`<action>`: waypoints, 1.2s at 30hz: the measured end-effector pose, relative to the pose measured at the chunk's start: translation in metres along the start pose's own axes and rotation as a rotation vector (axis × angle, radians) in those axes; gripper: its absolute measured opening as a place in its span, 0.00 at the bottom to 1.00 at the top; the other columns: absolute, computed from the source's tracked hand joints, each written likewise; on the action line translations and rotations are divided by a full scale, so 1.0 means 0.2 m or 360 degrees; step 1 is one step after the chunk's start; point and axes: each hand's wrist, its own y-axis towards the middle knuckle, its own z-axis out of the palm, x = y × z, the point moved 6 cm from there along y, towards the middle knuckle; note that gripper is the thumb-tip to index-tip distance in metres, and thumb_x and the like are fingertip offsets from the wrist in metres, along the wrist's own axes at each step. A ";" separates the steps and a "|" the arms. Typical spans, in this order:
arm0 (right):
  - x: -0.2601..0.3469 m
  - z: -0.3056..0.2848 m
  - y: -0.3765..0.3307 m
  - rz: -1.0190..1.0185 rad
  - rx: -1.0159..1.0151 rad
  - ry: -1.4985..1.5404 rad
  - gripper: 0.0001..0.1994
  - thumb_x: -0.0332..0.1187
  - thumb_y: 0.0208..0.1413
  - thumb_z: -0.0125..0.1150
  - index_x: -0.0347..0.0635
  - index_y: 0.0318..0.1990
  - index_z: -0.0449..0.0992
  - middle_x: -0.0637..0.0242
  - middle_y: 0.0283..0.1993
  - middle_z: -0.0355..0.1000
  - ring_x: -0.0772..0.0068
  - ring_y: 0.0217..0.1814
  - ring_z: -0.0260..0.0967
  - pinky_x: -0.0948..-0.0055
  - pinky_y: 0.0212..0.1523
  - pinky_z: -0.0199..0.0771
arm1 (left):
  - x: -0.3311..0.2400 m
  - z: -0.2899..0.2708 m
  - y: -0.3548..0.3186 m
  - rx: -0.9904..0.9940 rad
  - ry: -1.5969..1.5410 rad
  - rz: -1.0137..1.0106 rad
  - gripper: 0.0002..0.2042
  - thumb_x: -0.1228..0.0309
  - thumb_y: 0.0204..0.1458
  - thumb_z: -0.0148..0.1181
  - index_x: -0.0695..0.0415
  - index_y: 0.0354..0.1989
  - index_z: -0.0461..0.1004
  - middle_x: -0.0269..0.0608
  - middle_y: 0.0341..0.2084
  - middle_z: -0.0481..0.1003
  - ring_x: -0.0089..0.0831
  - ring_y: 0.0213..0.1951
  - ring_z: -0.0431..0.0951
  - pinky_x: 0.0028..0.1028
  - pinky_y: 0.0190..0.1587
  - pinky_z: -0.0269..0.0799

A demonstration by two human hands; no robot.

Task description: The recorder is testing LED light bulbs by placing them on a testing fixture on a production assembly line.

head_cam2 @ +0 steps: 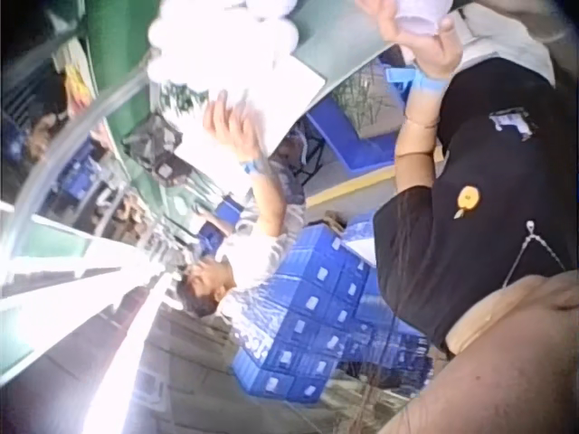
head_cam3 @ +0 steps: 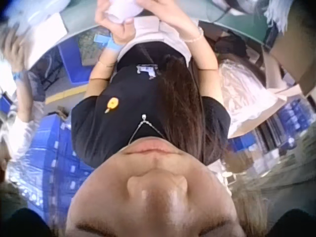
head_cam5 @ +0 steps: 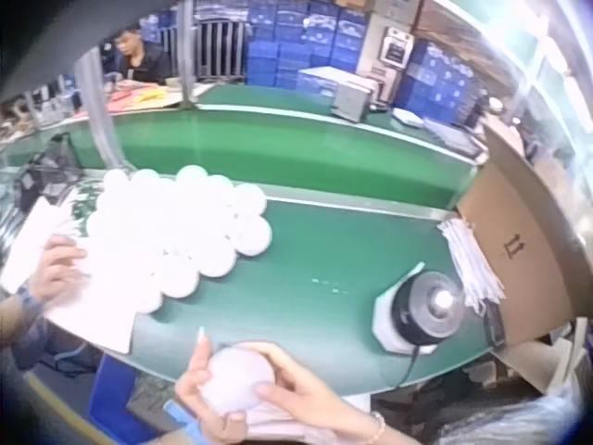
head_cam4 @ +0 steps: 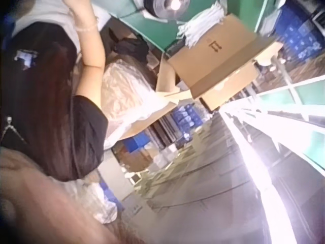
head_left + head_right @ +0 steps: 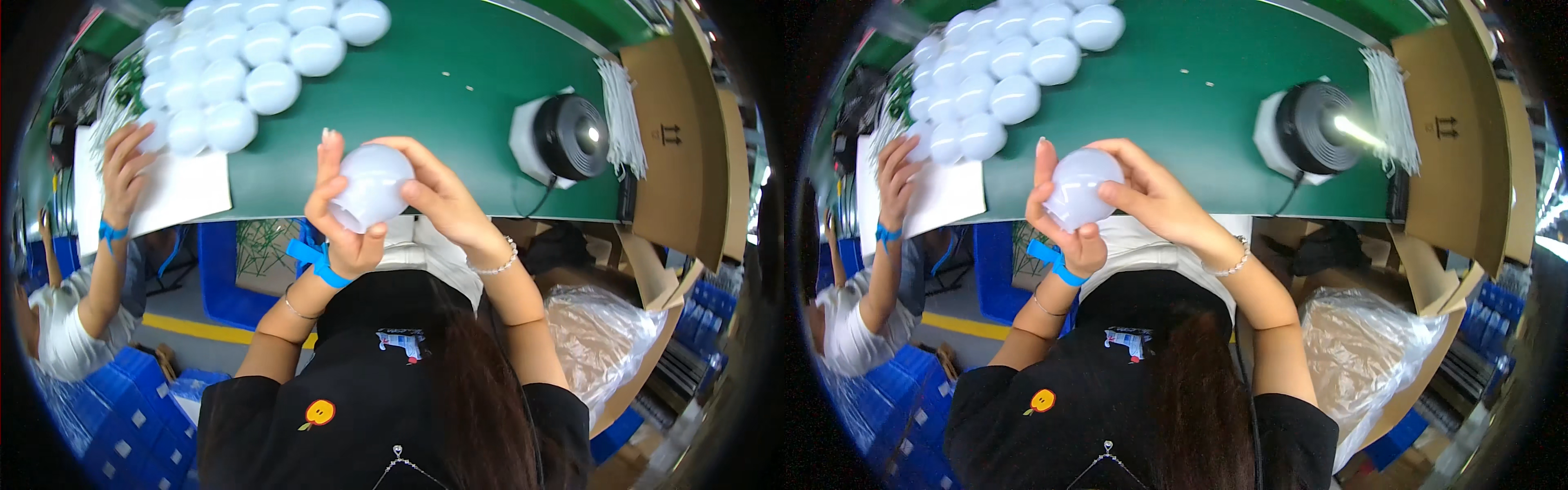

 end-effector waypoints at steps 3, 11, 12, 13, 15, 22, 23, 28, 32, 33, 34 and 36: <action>0.16 -0.20 -0.17 -0.0526 -0.0359 -0.0102 0.29 0.30 0.45 0.65 0.40 0.56 0.60 0.65 0.54 0.60 0.70 0.58 0.57 0.69 0.59 0.56 | -0.03 0.18 0.07 0.0333 0.0128 0.0031 0.30 0.65 0.49 0.57 0.58 0.57 0.49 0.66 0.61 0.48 0.59 0.63 0.47 0.51 0.63 0.37; 0.69 -0.78 -0.71 -0.0969 -0.1440 -0.1365 0.28 0.26 0.43 0.65 0.29 0.52 0.61 0.55 0.54 0.61 0.63 0.57 0.61 0.66 0.59 0.59 | 0.01 0.43 0.06 0.0802 0.0831 -0.0135 0.24 0.70 0.43 0.61 0.58 0.51 0.63 0.58 0.60 0.49 0.57 0.61 0.49 0.46 0.59 0.50; 0.70 -0.77 -0.66 -0.0916 -0.1307 -0.1571 0.27 0.23 0.43 0.64 0.29 0.53 0.61 0.57 0.54 0.60 0.65 0.56 0.61 0.67 0.57 0.62 | 0.01 0.44 0.06 0.0864 0.0930 -0.0141 0.24 0.70 0.43 0.61 0.57 0.51 0.64 0.58 0.60 0.49 0.57 0.61 0.49 0.46 0.59 0.51; 0.70 -0.77 -0.62 -0.0858 -0.1166 -0.1773 0.27 0.20 0.43 0.63 0.30 0.53 0.60 0.58 0.55 0.59 0.67 0.55 0.61 0.68 0.55 0.64 | 0.02 0.44 0.07 0.0856 0.0965 -0.0157 0.23 0.70 0.43 0.61 0.57 0.50 0.65 0.57 0.59 0.51 0.55 0.60 0.51 0.46 0.57 0.53; 0.72 -0.82 -0.59 -0.0887 -0.1116 -0.1788 0.30 0.23 0.39 0.66 0.32 0.54 0.62 0.57 0.53 0.61 0.64 0.55 0.62 0.68 0.55 0.64 | 0.03 0.43 0.07 0.0871 0.0979 -0.0154 0.22 0.69 0.43 0.61 0.57 0.49 0.66 0.56 0.59 0.52 0.55 0.60 0.53 0.45 0.57 0.53; 0.73 -0.73 -0.48 -0.0943 -0.0985 -0.1829 0.31 0.28 0.40 0.67 0.33 0.55 0.63 0.56 0.56 0.61 0.64 0.57 0.62 0.68 0.57 0.61 | 0.04 0.44 0.07 0.0852 0.0961 -0.0206 0.20 0.72 0.43 0.61 0.57 0.47 0.68 0.48 0.58 0.57 0.49 0.60 0.55 0.42 0.58 0.53; 0.73 -0.72 -0.49 -0.0917 -0.1035 -0.1930 0.31 0.28 0.39 0.68 0.33 0.54 0.64 0.56 0.55 0.62 0.63 0.56 0.62 0.68 0.56 0.60 | 0.04 0.44 0.07 0.0859 0.0971 -0.0211 0.20 0.72 0.43 0.61 0.57 0.47 0.68 0.48 0.58 0.57 0.49 0.60 0.55 0.41 0.58 0.53; 0.74 -0.68 -0.55 -0.0813 -0.1230 -0.2309 0.28 0.29 0.37 0.70 0.32 0.48 0.67 0.54 0.49 0.66 0.60 0.51 0.64 0.66 0.54 0.60 | 0.04 0.44 0.06 0.0896 0.0990 -0.0205 0.19 0.72 0.43 0.61 0.56 0.47 0.68 0.47 0.57 0.58 0.48 0.60 0.56 0.41 0.58 0.53; 0.72 -0.75 -0.61 -0.0638 -0.1237 -0.2378 0.29 0.27 0.37 0.69 0.33 0.51 0.66 0.57 0.52 0.64 0.65 0.51 0.65 0.68 0.53 0.63 | 0.04 0.44 0.06 0.0908 0.0985 -0.0197 0.19 0.72 0.43 0.61 0.55 0.46 0.69 0.46 0.56 0.60 0.47 0.60 0.57 0.41 0.58 0.52; 0.71 -0.78 -0.63 -0.0624 -0.1266 -0.2274 0.31 0.24 0.39 0.66 0.33 0.55 0.64 0.57 0.56 0.62 0.68 0.52 0.65 0.70 0.54 0.64 | 0.04 0.44 0.06 0.0911 0.0985 -0.0195 0.19 0.72 0.43 0.61 0.55 0.46 0.69 0.46 0.56 0.60 0.47 0.60 0.57 0.41 0.58 0.52; 0.72 -0.79 -0.64 -0.0624 -0.1268 -0.2271 0.31 0.24 0.39 0.66 0.33 0.55 0.64 0.57 0.56 0.62 0.68 0.52 0.65 0.70 0.54 0.64 | 0.04 0.44 0.06 0.0919 0.0993 -0.0186 0.19 0.72 0.43 0.61 0.55 0.46 0.69 0.46 0.56 0.60 0.47 0.59 0.57 0.41 0.58 0.52; 0.74 -0.76 -0.67 -0.0790 -0.1248 -0.2431 0.30 0.22 0.37 0.65 0.34 0.54 0.65 0.59 0.54 0.63 0.72 0.47 0.67 0.73 0.51 0.66 | 0.04 0.44 0.06 0.0930 0.1003 -0.0177 0.18 0.72 0.43 0.61 0.55 0.45 0.69 0.46 0.56 0.61 0.46 0.59 0.57 0.40 0.58 0.52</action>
